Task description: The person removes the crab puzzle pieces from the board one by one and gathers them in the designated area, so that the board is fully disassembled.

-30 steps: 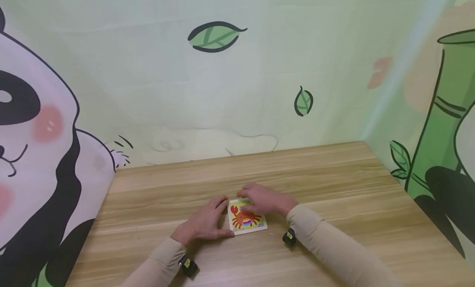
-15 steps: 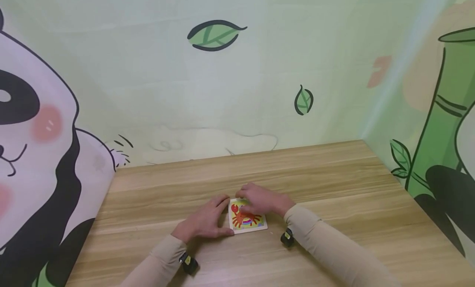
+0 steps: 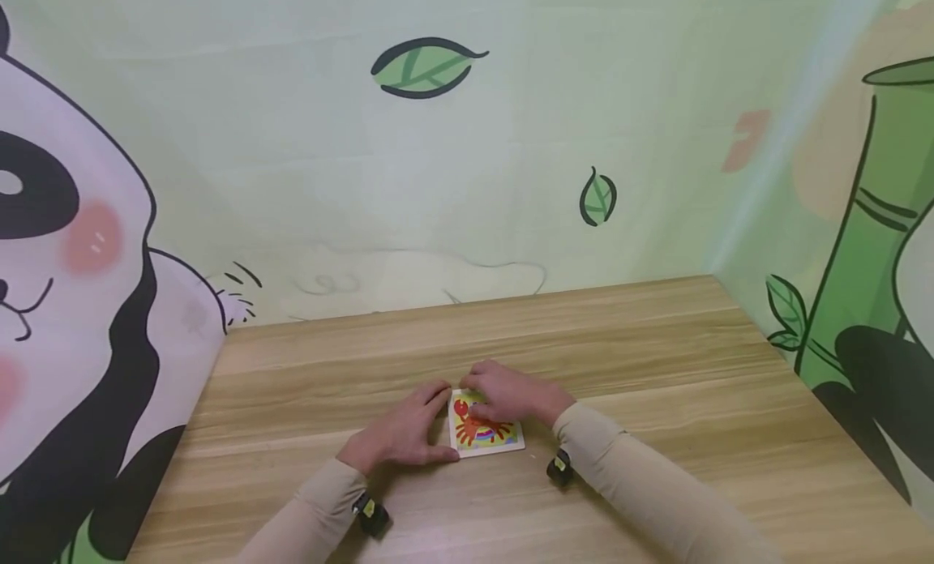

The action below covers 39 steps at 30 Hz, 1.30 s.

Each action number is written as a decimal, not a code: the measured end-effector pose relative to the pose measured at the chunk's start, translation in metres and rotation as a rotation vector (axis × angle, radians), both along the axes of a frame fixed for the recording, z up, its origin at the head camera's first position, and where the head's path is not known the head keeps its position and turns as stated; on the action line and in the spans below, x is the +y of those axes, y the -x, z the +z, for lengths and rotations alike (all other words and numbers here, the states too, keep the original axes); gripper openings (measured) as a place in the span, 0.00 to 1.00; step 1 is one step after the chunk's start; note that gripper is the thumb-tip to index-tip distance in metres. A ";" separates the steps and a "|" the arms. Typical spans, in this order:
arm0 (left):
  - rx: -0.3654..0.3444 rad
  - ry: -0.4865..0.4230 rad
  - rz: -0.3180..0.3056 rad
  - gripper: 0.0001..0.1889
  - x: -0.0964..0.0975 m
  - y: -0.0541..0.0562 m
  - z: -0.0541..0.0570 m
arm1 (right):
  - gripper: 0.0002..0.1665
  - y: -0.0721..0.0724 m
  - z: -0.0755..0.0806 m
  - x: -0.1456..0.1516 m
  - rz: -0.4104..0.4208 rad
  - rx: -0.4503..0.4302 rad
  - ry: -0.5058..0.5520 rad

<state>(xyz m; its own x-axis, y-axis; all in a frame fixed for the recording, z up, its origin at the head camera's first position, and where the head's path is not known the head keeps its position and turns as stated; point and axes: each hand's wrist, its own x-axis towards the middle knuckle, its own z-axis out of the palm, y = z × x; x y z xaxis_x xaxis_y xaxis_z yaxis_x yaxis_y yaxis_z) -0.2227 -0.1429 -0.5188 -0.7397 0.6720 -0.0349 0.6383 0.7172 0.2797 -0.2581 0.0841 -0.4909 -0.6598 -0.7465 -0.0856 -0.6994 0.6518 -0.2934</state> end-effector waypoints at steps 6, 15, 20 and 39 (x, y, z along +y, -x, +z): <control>-0.033 0.007 0.012 0.54 0.000 0.000 0.001 | 0.27 0.001 -0.002 -0.003 0.010 0.014 -0.010; -0.039 -0.013 0.004 0.54 0.001 0.000 0.003 | 0.27 0.004 -0.005 -0.007 0.030 0.047 -0.005; -0.039 -0.013 0.006 0.54 0.001 -0.001 0.003 | 0.26 0.004 -0.005 -0.009 0.034 0.057 -0.013; -0.019 -0.037 0.002 0.53 -0.001 -0.001 0.000 | 0.23 0.001 -0.002 -0.018 -0.010 0.026 -0.069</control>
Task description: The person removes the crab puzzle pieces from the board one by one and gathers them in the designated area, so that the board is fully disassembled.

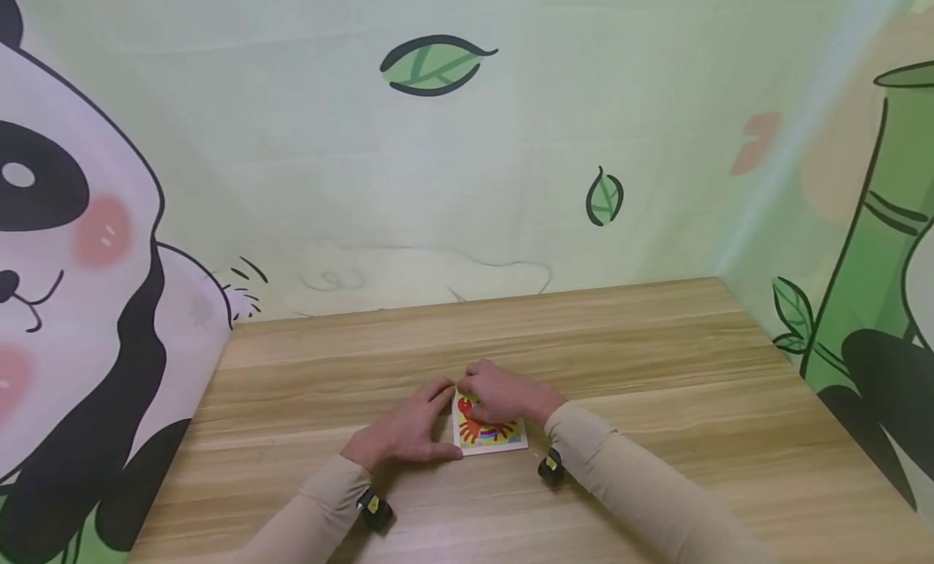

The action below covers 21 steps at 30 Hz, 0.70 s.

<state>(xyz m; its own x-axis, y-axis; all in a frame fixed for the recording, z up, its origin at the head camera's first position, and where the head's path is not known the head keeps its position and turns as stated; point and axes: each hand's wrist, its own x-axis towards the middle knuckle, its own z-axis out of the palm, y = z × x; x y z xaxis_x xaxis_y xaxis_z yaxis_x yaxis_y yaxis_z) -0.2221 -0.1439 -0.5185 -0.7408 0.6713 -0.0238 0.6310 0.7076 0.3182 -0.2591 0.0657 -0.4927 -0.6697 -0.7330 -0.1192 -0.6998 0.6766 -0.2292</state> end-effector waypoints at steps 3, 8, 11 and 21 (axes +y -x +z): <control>-0.002 -0.002 0.003 0.54 0.000 0.000 0.000 | 0.23 0.001 -0.001 -0.001 -0.005 0.000 0.003; -0.003 -0.014 -0.001 0.53 0.000 0.000 0.001 | 0.22 0.001 -0.001 -0.004 -0.026 0.001 -0.002; -0.004 -0.019 -0.002 0.53 0.001 0.000 0.001 | 0.22 0.001 0.001 -0.005 -0.044 -0.014 -0.010; -0.013 -0.022 0.011 0.53 0.002 0.001 0.000 | 0.19 -0.001 0.003 -0.008 -0.112 -0.053 0.005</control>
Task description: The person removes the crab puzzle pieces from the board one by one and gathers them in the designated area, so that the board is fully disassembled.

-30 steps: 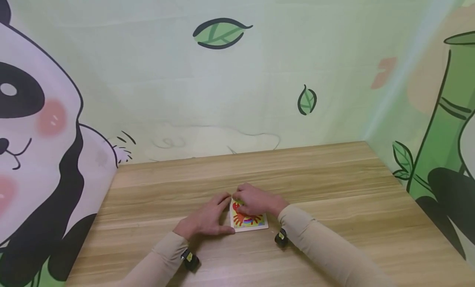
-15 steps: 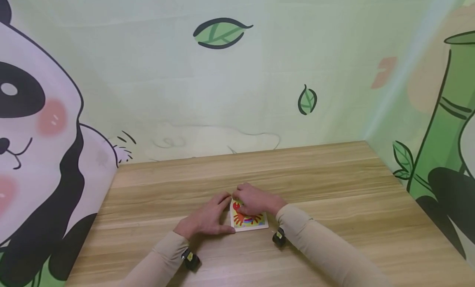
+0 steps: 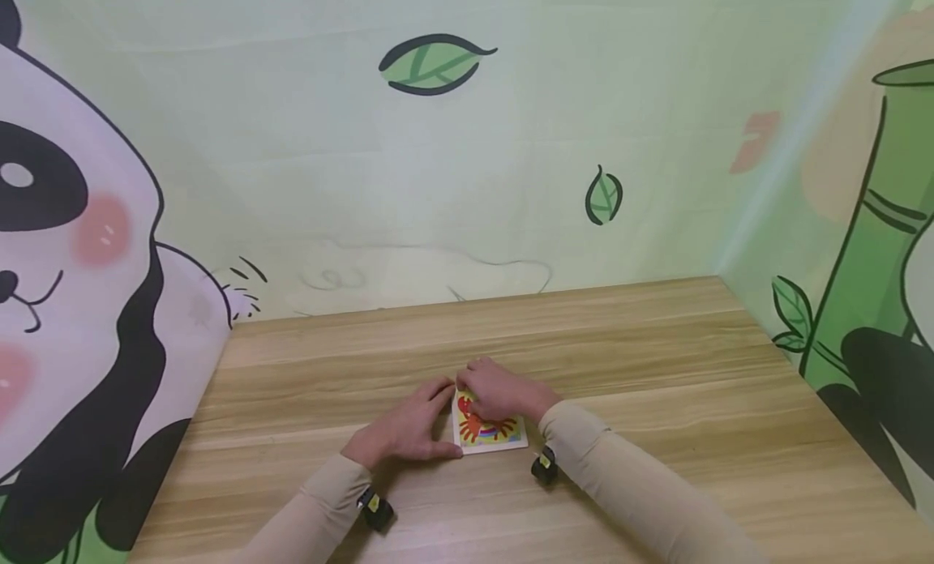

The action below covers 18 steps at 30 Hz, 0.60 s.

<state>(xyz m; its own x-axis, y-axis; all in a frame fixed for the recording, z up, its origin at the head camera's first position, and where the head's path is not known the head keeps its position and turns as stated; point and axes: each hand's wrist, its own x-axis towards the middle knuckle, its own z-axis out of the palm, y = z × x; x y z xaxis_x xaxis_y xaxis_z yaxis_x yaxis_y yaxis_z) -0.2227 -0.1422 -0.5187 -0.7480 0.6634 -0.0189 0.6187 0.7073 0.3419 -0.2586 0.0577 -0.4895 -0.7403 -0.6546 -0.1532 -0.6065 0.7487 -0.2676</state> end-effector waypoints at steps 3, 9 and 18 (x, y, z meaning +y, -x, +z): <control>-0.006 -0.004 0.005 0.53 -0.001 -0.001 0.002 | 0.19 -0.001 0.002 -0.002 -0.014 -0.013 0.015; 0.006 0.004 -0.004 0.53 -0.001 -0.002 0.003 | 0.19 -0.002 -0.001 -0.002 -0.041 -0.047 0.041; 0.023 0.002 -0.012 0.53 0.000 -0.002 0.002 | 0.19 -0.004 -0.001 0.001 -0.040 -0.030 0.062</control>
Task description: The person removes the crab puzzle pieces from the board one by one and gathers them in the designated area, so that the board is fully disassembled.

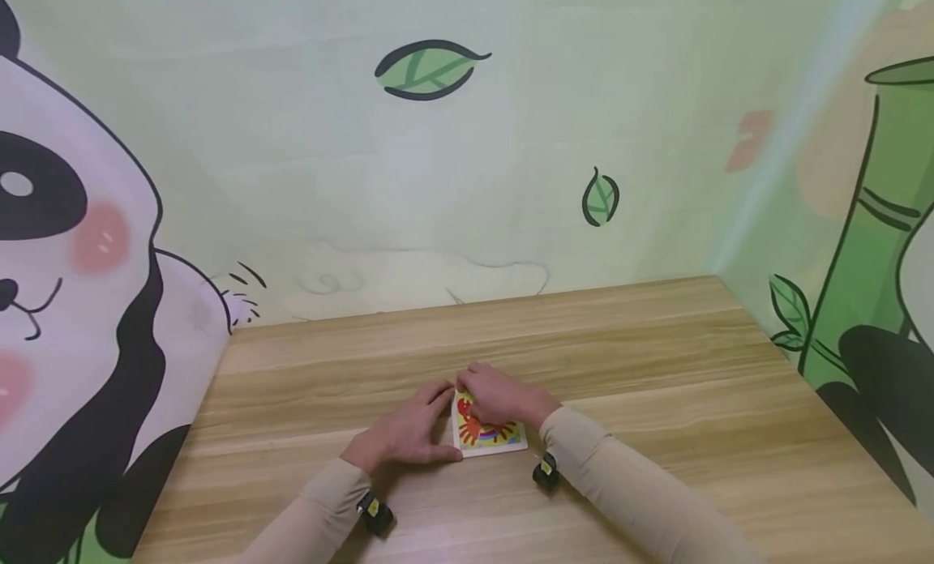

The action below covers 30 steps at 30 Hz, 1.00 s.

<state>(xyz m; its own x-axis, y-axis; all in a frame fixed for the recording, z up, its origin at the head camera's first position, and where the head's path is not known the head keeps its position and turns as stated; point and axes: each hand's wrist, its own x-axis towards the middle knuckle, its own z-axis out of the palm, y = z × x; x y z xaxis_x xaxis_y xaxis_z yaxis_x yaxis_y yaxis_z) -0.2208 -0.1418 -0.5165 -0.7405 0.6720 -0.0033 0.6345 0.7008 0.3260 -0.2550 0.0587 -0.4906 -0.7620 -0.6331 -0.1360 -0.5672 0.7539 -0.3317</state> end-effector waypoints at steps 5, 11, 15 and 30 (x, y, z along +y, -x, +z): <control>-0.015 -0.007 0.004 0.52 0.000 -0.001 -0.002 | 0.19 -0.001 -0.003 0.001 -0.008 0.000 -0.004; -0.006 -0.011 0.001 0.52 0.001 -0.001 -0.003 | 0.18 -0.001 -0.005 0.002 -0.006 0.020 0.002; -0.007 -0.007 0.002 0.52 0.001 -0.001 -0.003 | 0.17 -0.002 -0.005 0.003 0.000 0.024 0.013; 0.019 -0.027 -0.009 0.52 0.000 0.000 -0.003 | 0.15 -0.001 0.000 0.004 -0.047 0.023 0.115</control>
<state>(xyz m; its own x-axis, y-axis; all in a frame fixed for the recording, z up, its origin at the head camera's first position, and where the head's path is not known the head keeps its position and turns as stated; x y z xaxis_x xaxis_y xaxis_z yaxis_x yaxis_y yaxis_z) -0.2206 -0.1418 -0.5193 -0.7340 0.6786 0.0290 0.6473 0.6860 0.3322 -0.2536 0.0626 -0.4907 -0.7930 -0.6074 -0.0465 -0.5408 0.7372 -0.4050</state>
